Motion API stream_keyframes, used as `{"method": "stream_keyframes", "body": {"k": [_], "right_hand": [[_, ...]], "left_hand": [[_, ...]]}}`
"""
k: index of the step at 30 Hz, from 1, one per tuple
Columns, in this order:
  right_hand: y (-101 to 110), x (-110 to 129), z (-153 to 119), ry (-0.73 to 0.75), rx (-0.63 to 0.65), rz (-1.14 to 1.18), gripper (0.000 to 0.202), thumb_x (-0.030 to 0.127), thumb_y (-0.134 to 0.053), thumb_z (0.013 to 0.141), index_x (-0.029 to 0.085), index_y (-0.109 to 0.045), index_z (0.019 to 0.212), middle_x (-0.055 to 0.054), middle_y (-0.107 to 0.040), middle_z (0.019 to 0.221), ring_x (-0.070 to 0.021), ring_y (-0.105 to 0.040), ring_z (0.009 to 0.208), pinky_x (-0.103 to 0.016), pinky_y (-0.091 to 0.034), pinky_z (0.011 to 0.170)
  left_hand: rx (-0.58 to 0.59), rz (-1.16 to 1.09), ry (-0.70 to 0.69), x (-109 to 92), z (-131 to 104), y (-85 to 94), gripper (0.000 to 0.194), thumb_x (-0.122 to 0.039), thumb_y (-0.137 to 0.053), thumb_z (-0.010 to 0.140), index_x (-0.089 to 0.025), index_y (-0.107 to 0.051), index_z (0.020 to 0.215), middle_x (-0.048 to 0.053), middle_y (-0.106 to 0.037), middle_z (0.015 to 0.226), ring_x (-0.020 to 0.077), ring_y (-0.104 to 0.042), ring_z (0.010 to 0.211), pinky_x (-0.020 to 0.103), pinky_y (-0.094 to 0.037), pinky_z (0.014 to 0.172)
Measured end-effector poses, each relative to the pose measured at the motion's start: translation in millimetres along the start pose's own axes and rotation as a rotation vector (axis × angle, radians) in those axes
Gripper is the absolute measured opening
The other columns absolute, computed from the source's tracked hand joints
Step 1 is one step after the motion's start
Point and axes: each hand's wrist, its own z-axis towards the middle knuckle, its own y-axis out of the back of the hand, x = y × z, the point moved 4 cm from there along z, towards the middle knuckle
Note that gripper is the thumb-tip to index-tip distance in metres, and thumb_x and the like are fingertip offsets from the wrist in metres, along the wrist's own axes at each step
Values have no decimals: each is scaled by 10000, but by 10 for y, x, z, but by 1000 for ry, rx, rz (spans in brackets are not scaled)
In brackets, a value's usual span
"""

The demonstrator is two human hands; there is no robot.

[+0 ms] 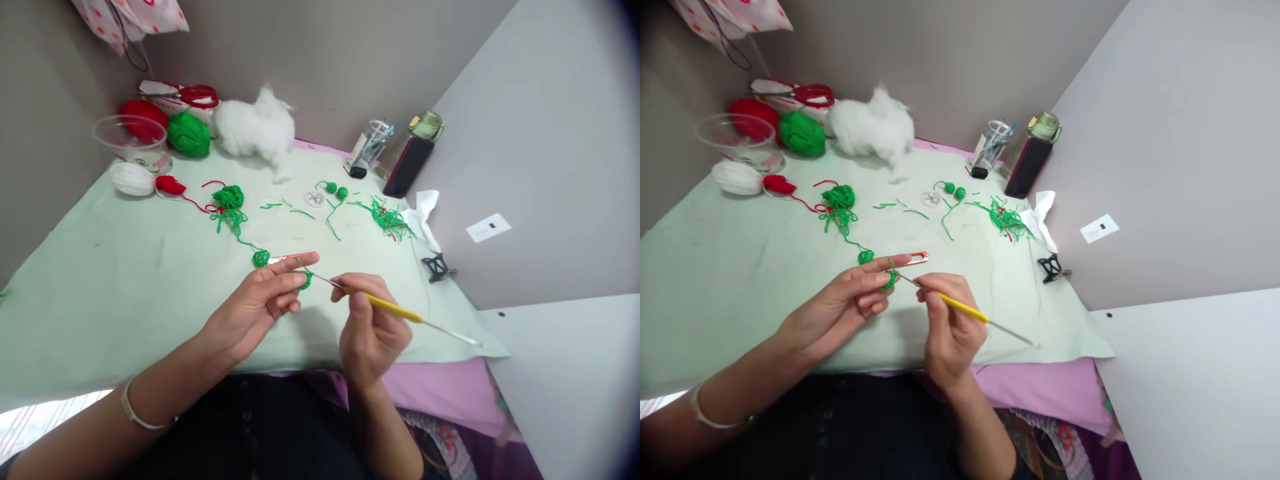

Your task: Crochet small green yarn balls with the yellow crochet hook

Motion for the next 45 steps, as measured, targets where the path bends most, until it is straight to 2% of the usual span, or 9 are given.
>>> {"method": "stream_keyframes", "body": {"k": [4,7,18,22,27,33,37,40,45], "right_hand": [[-48,-48,48,-182,47,251,180,241,-591,1019,240,-770,1009,-39,-735,904,-151,-650,725,-321,-550,643],[-81,-84,45,-244,94,282,167,261,-614,1013,242,-779,1025,-46,-761,939,-157,-671,768,-322,-570,676],[-30,-146,56,-370,96,444,204,325,-548,1052,207,-697,979,-45,-790,883,-148,-721,658,-309,-614,627],[24,-30,50,-247,118,276,218,239,-498,1070,230,-715,1056,-37,-786,968,-144,-742,720,-316,-626,676],[29,97,11,43,174,-10,291,126,-469,1046,248,-698,1180,-48,-771,982,-170,-751,827,-338,-640,723],[-75,84,-142,380,143,-367,386,76,-662,931,271,-728,1258,-99,-764,1112,-243,-753,984,-365,-657,763],[-26,51,-47,134,69,-130,284,129,-560,1002,278,-746,1156,-56,-743,963,-205,-715,836,-372,-621,694],[-15,48,51,-44,43,75,238,184,-524,1033,250,-752,1035,-40,-722,884,-179,-673,746,-360,-586,659],[-101,40,46,-45,122,77,244,145,-562,1016,264,-763,1087,-45,-766,985,-191,-721,878,-354,-613,725]], "left_hand": [[-16,132,-103,-41,-15,9,280,-241,-829,839,-229,-830,1118,15,-678,948,94,-574,820,209,-504,817],[-11,209,-137,-42,-38,-6,337,-239,-849,825,-241,-815,1160,18,-694,967,148,-615,974,278,-477,982],[-18,283,-148,-90,-78,27,354,-259,-838,828,-258,-815,1181,15,-638,905,171,-565,915,316,-448,921],[-24,299,-175,-94,-82,52,318,-258,-830,842,-276,-820,1160,3,-616,874,164,-562,898,303,-446,899],[-42,328,-201,-97,-91,48,327,-263,-834,847,-273,-812,1174,-7,-624,860,153,-583,875,291,-464,884],[-8,116,-85,-19,-64,1,424,-261,-840,841,-242,-770,1259,-7,-647,846,141,-604,858,276,-497,888],[17,16,-5,-3,-27,7,340,-246,-795,868,-206,-793,1205,61,-711,1057,176,-628,979,307,-517,941],[-2,91,-56,-35,-32,15,348,-243,-805,858,-213,-796,1204,46,-715,1007,176,-627,970,315,-504,961],[-34,196,-146,-37,-66,-16,385,-257,-855,822,-237,-793,1202,27,-737,990,177,-640,975,327,-479,992]]}}
